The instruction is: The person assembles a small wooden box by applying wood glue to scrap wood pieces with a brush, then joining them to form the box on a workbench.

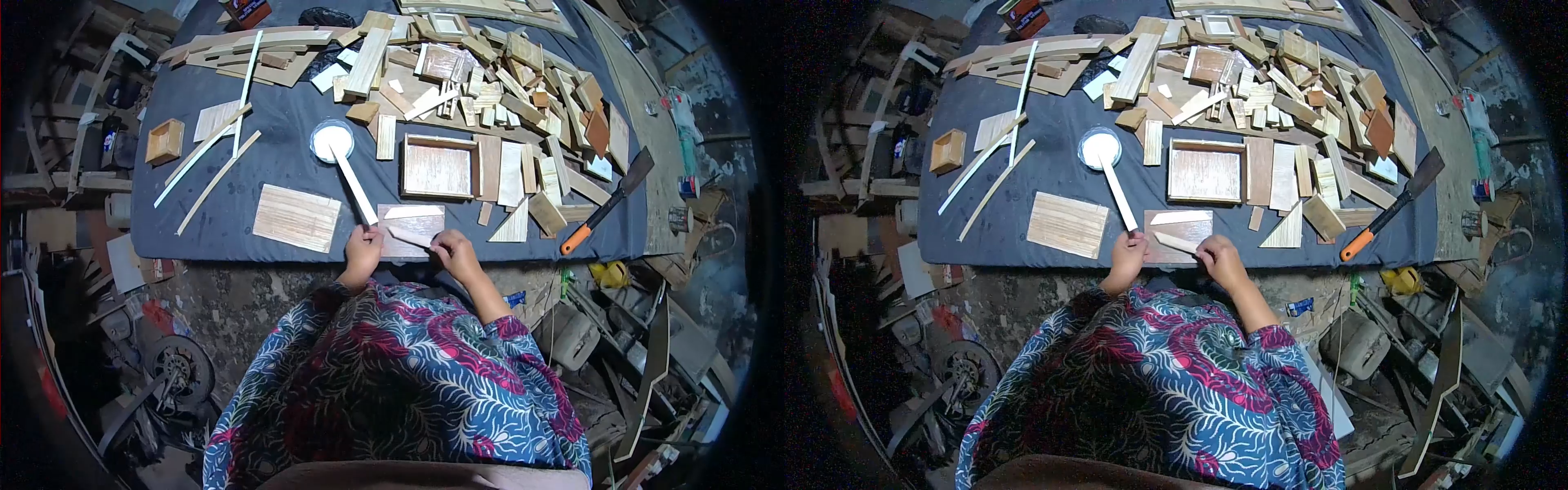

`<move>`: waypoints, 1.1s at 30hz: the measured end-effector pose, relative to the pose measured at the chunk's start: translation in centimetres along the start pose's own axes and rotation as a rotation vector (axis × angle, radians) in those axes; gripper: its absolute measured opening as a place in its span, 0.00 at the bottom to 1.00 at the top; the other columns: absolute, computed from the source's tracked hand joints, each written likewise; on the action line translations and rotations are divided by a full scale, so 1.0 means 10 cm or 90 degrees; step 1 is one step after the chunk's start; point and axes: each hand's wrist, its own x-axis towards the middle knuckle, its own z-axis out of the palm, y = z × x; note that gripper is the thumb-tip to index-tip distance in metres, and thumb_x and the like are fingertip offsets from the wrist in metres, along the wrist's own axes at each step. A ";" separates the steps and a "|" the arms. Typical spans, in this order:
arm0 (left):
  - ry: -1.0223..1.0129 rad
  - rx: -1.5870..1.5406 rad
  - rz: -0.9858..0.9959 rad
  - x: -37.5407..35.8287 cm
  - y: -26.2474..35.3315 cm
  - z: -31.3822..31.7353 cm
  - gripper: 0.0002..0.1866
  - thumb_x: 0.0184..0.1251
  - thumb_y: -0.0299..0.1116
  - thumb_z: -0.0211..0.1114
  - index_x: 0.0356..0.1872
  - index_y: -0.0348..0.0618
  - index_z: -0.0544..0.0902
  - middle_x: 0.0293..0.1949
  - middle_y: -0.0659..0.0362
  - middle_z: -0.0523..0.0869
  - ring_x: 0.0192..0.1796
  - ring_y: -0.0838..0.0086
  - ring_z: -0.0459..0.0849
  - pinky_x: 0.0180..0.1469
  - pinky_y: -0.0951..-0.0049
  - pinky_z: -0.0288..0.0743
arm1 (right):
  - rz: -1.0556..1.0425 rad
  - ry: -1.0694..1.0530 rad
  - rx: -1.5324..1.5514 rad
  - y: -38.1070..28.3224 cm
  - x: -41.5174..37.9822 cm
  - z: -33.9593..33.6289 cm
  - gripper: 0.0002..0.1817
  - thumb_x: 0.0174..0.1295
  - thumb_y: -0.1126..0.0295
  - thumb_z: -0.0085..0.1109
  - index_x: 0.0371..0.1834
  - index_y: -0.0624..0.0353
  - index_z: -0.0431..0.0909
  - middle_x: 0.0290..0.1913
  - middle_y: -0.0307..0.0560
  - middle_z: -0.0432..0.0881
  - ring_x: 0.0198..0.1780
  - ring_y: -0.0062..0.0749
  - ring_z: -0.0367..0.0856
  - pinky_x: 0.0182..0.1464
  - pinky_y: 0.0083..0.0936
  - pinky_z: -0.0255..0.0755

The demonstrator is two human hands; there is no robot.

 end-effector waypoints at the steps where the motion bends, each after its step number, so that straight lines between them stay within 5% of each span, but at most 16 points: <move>1: 0.014 0.076 0.041 0.06 -0.08 -0.03 0.10 0.55 0.30 0.60 0.36 0.36 0.74 0.30 0.55 0.79 0.25 0.74 0.79 0.27 0.76 0.72 | 0.002 0.002 0.001 0.02 -0.02 -0.01 0.06 0.46 0.75 0.59 0.27 0.64 0.76 0.31 0.53 0.76 0.38 0.46 0.74 0.42 0.30 0.68; 5: -0.013 0.279 0.182 -0.06 0.12 -0.09 0.14 0.53 0.31 0.62 0.40 0.36 0.75 0.35 0.51 0.78 0.32 0.66 0.80 0.34 0.71 0.73 | -0.058 0.024 -0.095 0.01 -0.10 -0.01 0.09 0.44 0.75 0.61 0.30 0.61 0.76 0.36 0.50 0.74 0.41 0.44 0.72 0.44 0.32 0.66; 7: -0.072 0.412 0.371 -0.09 0.14 -0.12 0.18 0.51 0.32 0.63 0.45 0.41 0.75 0.40 0.49 0.77 0.43 0.58 0.76 0.44 0.65 0.70 | -0.065 0.058 -0.110 -0.01 -0.10 0.00 0.10 0.44 0.75 0.61 0.32 0.60 0.76 0.37 0.50 0.74 0.43 0.44 0.71 0.45 0.33 0.66; 10: -0.130 0.444 0.397 -0.10 0.25 -0.13 0.17 0.52 0.33 0.62 0.44 0.41 0.76 0.40 0.49 0.75 0.46 0.55 0.71 0.49 0.65 0.66 | 0.026 0.096 -0.157 -0.02 -0.11 0.01 0.10 0.43 0.74 0.62 0.32 0.59 0.77 0.36 0.48 0.73 0.43 0.44 0.70 0.45 0.34 0.65; 28: -0.177 0.452 0.399 -0.17 0.21 -0.28 0.11 0.50 0.33 0.62 0.36 0.43 0.78 0.36 0.53 0.75 0.43 0.56 0.74 0.43 0.62 0.69 | -0.015 0.006 -0.197 0.02 -0.13 0.03 0.09 0.45 0.75 0.59 0.32 0.57 0.79 0.33 0.47 0.72 0.40 0.42 0.70 0.43 0.33 0.65; 33: -0.099 0.437 0.312 0.05 0.23 -0.24 0.14 0.52 0.34 0.63 0.39 0.40 0.77 0.37 0.49 0.75 0.42 0.55 0.75 0.43 0.63 0.69 | 0.044 0.098 -0.102 0.12 0.05 0.04 0.11 0.47 0.73 0.58 0.35 0.62 0.77 0.34 0.54 0.74 0.41 0.48 0.71 0.44 0.35 0.66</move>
